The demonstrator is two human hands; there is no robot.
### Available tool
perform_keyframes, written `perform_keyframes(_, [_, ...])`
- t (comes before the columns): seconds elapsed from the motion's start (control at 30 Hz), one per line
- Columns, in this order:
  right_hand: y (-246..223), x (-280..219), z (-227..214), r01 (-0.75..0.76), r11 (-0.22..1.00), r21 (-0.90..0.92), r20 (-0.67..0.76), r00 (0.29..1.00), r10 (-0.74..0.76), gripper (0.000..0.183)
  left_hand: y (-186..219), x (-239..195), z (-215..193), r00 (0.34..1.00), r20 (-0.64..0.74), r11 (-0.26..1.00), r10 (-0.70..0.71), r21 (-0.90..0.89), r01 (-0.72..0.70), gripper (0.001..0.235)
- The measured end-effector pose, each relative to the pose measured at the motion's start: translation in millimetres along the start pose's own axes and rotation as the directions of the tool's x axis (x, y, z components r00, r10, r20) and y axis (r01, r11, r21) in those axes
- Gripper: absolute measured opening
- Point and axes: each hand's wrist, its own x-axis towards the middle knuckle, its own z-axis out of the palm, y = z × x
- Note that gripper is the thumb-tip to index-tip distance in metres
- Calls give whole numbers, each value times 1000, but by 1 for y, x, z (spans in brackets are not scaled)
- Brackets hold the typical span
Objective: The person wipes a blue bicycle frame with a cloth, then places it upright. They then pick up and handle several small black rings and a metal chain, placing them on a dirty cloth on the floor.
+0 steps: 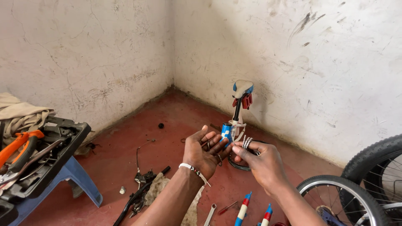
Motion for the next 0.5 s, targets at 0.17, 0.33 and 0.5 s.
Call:
perform_keyframes(0.17, [7,7,-8,133,981,-143,40,991,-129,25,-4,1,1,1000,20,997,20,70,-21,25])
perform_keyframes(0.33, [9,4,-5,159,985,-73,105,983,-151,25,-13,23,-7,999,36,993,-8,115,4,12])
perform_keyframes(0.5, [3,-1,-2,78,989,124,71,994,-88,25,-15,20,-5,999,34,994,4,106,-8,16])
